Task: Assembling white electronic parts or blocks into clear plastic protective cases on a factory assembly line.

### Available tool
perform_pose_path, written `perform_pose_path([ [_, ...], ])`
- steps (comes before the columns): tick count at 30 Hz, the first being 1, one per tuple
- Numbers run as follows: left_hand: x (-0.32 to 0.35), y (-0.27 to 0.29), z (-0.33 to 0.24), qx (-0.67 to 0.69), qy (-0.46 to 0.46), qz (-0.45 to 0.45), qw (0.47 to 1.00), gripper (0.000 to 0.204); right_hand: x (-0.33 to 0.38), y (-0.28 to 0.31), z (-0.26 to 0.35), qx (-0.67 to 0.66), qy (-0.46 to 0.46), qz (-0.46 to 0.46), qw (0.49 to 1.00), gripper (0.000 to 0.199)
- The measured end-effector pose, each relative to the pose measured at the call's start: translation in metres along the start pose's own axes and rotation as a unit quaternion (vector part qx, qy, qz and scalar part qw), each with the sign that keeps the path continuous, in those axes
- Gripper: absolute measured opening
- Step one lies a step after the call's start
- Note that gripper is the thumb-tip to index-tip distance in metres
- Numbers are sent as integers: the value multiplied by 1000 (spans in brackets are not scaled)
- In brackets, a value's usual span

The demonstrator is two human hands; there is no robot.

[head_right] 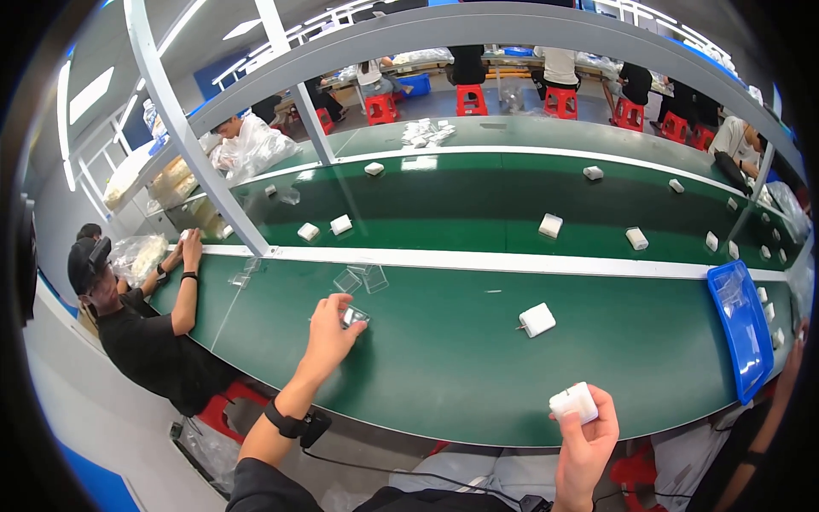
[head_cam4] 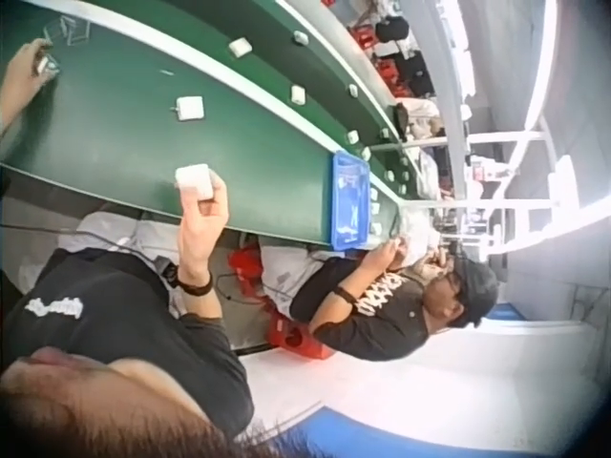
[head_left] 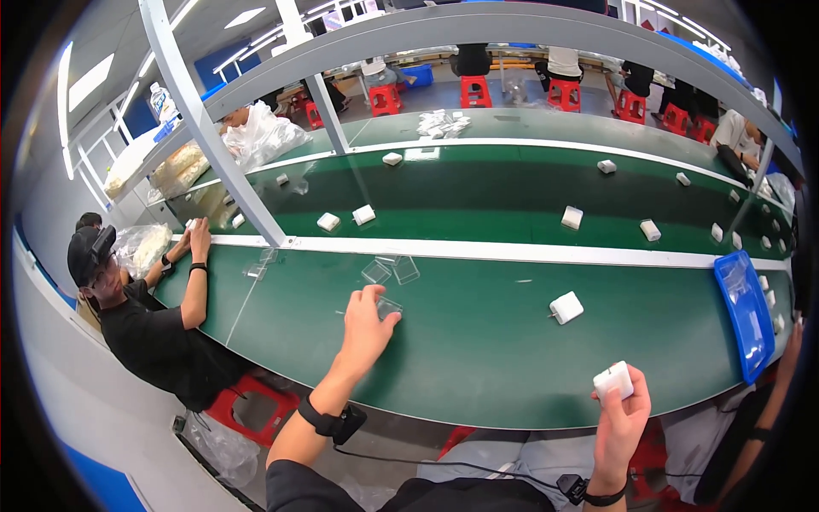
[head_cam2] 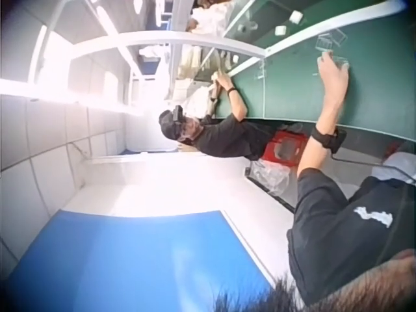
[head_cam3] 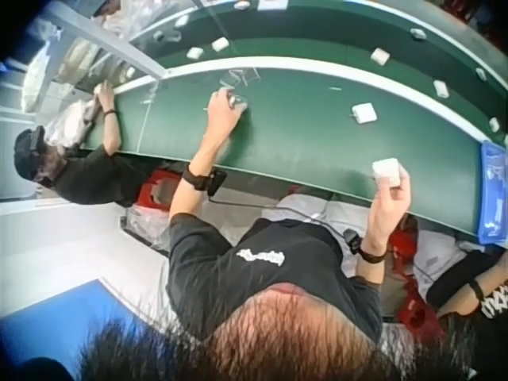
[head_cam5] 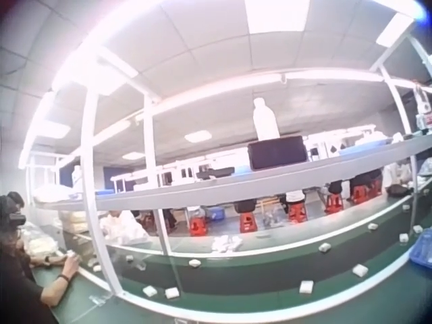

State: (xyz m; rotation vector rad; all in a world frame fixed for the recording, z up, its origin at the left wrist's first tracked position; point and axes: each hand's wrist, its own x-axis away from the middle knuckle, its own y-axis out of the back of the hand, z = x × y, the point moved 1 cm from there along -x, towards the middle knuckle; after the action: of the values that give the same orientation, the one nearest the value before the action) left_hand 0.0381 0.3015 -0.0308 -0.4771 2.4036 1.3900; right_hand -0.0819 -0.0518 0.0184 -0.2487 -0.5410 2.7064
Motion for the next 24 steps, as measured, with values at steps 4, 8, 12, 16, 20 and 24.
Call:
perform_pose_path([
  [4, -10, 18, 3, 52, 165, 119, 978, 51, 1, 11, -12, 7, -29, 12, 999, 33],
  [8, 3, 8, -71, 185, -34, 66, 980, 43, -3, 24, -22, 21, -47, 18, 999, 35],
  [12, 12, -5, -158, 402, -103, 251, 874, 25, 0, 17, -21, 20, -24, 38, 999, 37],
  [16, 20, -20, -210, 597, 0, 406, 692, 20, -4, 32, -23, 2, 18, 37, 999, 41],
  [20, 33, -38, -233, 660, -48, 389, 640, 19, -4, 47, -21, 0, 35, 39, 999, 43],
  [24, 38, -52, -243, 692, -37, 385, 610, 22, -2, 40, -6, -18, 69, 47, 996, 35],
])
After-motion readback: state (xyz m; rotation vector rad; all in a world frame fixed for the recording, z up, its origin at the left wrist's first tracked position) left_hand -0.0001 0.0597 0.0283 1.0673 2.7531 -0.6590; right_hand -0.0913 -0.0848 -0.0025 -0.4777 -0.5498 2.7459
